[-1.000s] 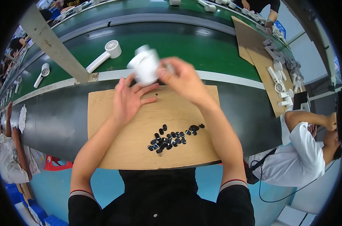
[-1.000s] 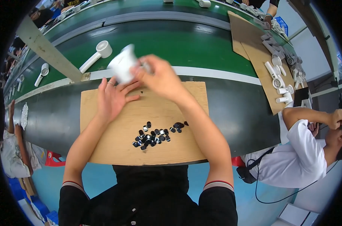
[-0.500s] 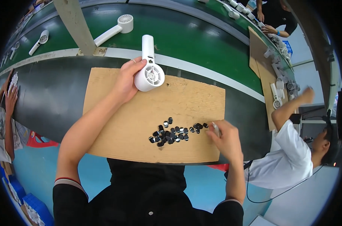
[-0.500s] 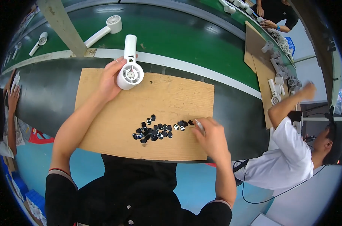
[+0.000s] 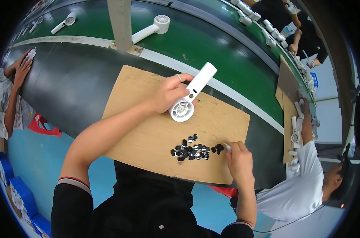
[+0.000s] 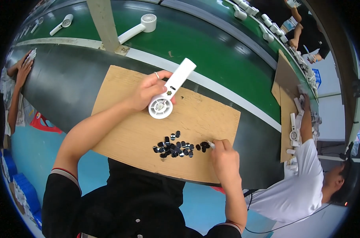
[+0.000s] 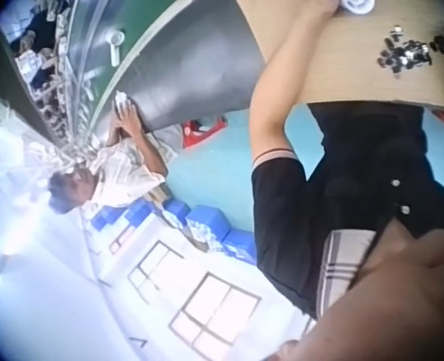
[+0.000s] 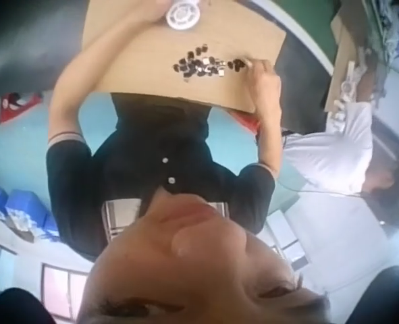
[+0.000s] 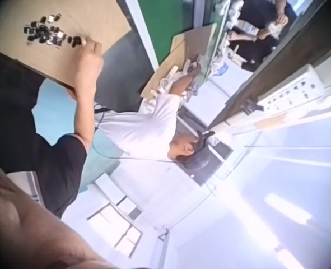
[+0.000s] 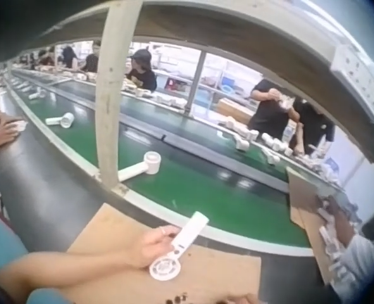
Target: The person takes handheld fan housings from a conveyor belt, installs components into them using a tool, and places them back onto the conveyor. The person then dispenses adhesive onto small pieces on a board with an applicator.
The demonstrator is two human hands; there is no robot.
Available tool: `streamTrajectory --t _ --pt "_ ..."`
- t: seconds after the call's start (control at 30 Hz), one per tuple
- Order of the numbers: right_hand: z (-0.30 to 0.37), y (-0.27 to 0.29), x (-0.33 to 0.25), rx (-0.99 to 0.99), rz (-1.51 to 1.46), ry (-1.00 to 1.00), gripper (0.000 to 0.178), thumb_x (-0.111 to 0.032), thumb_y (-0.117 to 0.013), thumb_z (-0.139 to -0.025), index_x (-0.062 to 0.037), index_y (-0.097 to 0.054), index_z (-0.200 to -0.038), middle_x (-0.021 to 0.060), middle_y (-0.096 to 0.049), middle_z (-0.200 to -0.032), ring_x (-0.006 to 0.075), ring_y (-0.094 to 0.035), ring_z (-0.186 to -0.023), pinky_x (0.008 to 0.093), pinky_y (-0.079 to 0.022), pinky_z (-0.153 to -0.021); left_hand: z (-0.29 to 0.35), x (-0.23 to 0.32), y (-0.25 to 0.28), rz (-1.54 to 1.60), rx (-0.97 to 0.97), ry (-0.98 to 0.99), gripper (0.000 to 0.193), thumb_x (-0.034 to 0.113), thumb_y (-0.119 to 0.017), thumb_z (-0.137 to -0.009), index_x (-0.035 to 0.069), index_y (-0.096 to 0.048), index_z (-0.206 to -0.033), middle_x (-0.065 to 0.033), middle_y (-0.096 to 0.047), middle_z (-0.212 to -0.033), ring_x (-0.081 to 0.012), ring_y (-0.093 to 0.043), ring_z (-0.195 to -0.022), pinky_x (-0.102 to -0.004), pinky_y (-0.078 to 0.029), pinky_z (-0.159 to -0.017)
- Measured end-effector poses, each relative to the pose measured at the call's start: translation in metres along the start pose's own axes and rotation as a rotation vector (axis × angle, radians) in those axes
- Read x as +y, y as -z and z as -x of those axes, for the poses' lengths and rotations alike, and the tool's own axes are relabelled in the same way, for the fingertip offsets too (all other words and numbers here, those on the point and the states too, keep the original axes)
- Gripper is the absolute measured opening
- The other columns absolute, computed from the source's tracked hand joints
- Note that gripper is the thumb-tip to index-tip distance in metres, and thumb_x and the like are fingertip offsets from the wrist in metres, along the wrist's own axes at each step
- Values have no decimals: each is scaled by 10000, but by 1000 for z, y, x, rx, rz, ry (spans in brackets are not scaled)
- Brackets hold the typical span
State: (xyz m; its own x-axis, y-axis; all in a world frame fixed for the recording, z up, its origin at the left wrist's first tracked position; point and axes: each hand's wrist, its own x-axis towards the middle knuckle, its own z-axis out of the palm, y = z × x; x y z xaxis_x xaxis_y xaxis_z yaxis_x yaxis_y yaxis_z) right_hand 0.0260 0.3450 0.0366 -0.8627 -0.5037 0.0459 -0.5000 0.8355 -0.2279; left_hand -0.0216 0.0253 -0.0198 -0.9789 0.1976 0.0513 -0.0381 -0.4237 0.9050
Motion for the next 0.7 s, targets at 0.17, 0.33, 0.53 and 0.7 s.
streamTrajectory --t 0.17,0.33,0.53,0.7 --pt "-56 19 -29 137 -341 7 127 -5 -712 -834 -8 -674 -954 109 -632 -805 175 -576 -620 292 -449 -557 -1 2 4 -60 -53 6 475 110 -484 -933 -24 -407 -1383 -166 -715 -925 -181 -692 -834 -309 -540 -741" --pt "-110 -17 -62 248 -639 172 133 26 -703 -851 -25 -706 -974 66 -647 -902 142 -599 -686 254 -463 -574 -2 -1 -1 1 -3 -9 416 75 -491 -901 -22 -485 -1306 -106 -698 -863 -117 -662 -754 -266 -523 -661" --pt "-125 -31 -88 311 -683 188 140 54 -695 -846 -6 -698 -972 80 -670 -927 145 -669 -713 243 -500 -574 -4 -9 12 -201 -52 -26 438 84 -476 -961 -11 -427 -1386 -112 -693 -1004 -124 -664 -886 -271 -530 -761" --pt "-132 -38 -77 340 -789 288 141 61 -699 -831 0 -691 -959 89 -678 -900 143 -675 -703 243 -515 -560 -6 -7 9 -118 -56 18 445 84 -461 -957 -22 -426 -1388 -107 -694 -997 -113 -660 -876 -268 -529 -750"
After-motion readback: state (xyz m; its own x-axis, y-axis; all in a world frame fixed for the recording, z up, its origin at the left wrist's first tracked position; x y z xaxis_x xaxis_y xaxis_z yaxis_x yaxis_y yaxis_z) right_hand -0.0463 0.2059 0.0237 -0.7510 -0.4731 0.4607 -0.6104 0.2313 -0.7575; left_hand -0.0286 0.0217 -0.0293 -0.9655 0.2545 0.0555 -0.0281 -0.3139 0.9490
